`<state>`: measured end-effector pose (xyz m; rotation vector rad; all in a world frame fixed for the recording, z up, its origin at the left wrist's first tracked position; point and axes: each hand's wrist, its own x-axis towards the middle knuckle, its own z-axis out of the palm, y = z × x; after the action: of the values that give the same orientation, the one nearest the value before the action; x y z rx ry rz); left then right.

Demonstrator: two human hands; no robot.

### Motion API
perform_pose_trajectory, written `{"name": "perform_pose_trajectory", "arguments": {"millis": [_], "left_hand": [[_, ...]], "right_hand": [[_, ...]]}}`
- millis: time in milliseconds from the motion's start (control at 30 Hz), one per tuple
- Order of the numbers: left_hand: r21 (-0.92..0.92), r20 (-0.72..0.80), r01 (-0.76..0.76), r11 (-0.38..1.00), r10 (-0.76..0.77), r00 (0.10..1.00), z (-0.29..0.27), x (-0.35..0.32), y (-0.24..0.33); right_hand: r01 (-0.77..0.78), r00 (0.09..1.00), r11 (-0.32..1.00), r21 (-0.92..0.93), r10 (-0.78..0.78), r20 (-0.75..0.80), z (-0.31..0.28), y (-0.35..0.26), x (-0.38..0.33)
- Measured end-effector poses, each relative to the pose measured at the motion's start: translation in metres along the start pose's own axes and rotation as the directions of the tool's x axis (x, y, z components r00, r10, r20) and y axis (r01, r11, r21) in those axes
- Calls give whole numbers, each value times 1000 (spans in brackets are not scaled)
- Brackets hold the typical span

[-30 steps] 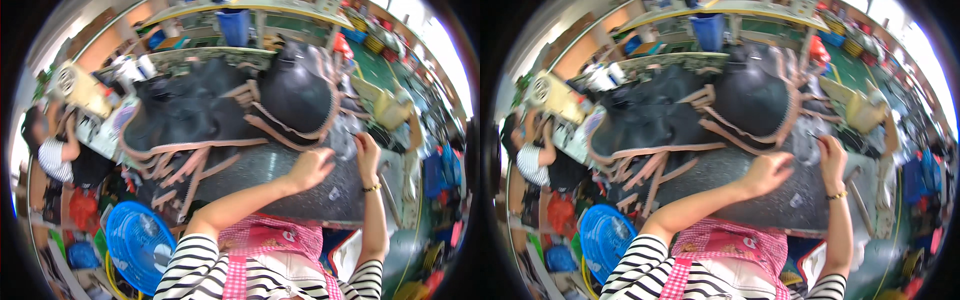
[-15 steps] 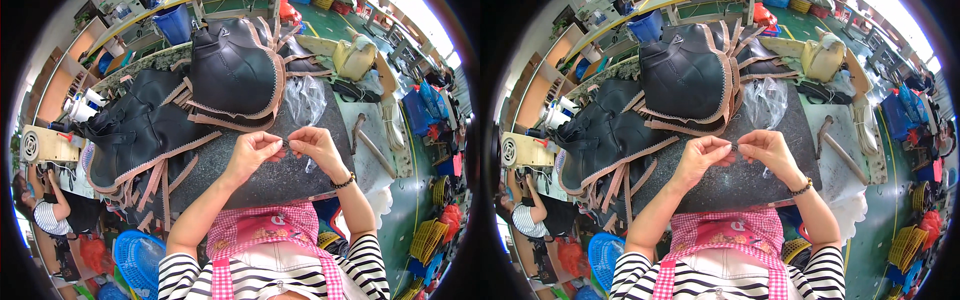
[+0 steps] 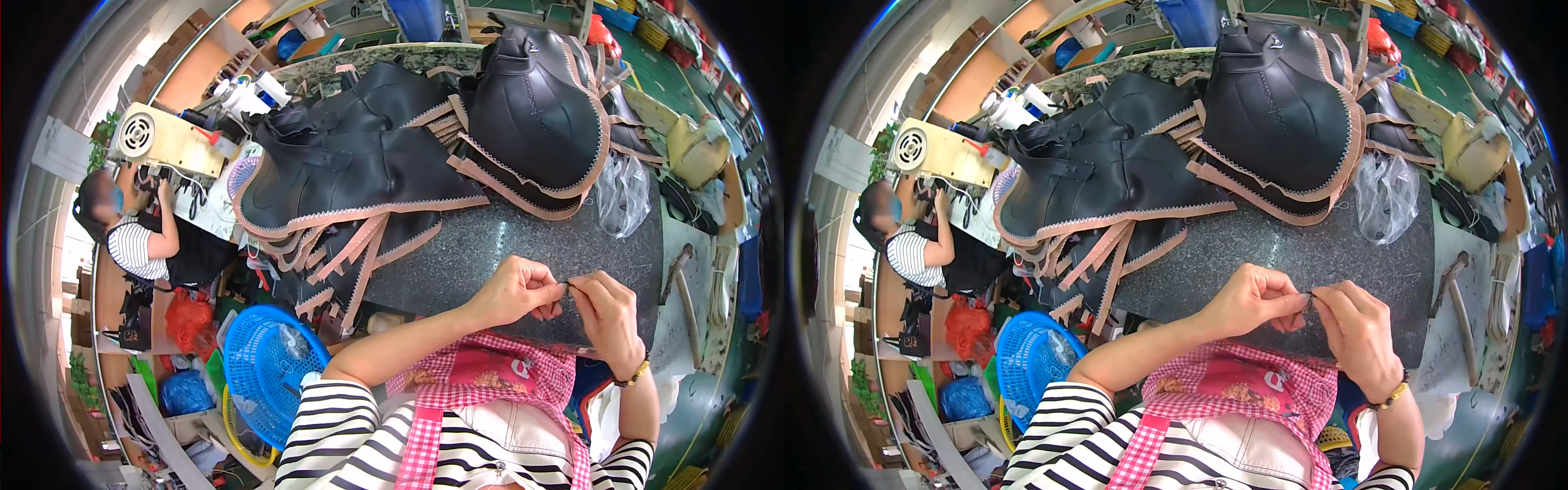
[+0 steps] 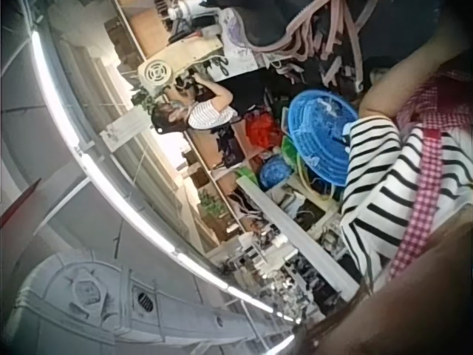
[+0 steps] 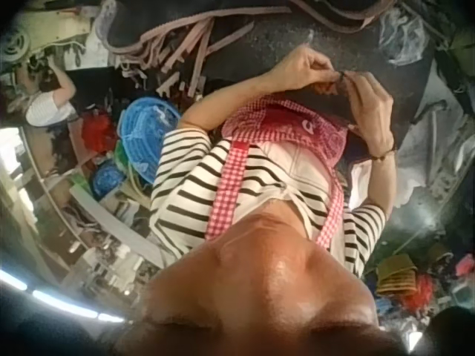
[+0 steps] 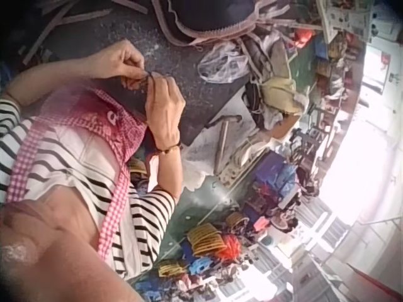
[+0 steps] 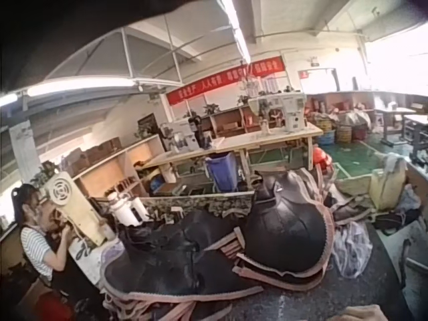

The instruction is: The person assembles black leather shoe uppers by hand in a workshop setting. They repeatedly pick up small metal fasteners, insert them into the shoe material, and use a hammer to secure them. The process involves handling multiple shoe components and fasteners one by one.

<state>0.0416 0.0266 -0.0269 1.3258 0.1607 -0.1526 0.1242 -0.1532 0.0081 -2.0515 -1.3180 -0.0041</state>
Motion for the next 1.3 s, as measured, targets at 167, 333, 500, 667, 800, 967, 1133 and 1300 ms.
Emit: {"name": "perform_pose_trajectory", "arguments": {"millis": [167,333,500,667,800,967,1133,1300], "left_hand": [[-96,100,34,995,-24,995,-1,-10,-7],[-189,95,102,977,-86,992,11,-24,-6],[125,-101,-181,976,194,976,19,-32,4],[558,153,-532,637,551,821,10,-34,0],[187,-50,-335,924,349,936,12,-39,-3],[-294,53,-21,955,38,998,12,-44,-5],[-510,221,228,830,-130,967,12,-50,-7],[-471,358,381,796,-222,907,2,-38,6]], "right_hand": [[89,995,995,49,-90,31,-7,-2,-8],[73,997,983,171,-75,3,-8,-2,-13],[-322,946,841,434,268,184,-13,2,-13],[-625,780,491,607,413,469,-6,6,-17],[-237,971,774,588,183,150,0,-6,-22],[170,979,968,185,-144,-148,8,-7,-31],[487,854,873,-38,-485,-191,4,-5,-28],[599,769,800,-26,-584,-259,6,5,-24]]}}
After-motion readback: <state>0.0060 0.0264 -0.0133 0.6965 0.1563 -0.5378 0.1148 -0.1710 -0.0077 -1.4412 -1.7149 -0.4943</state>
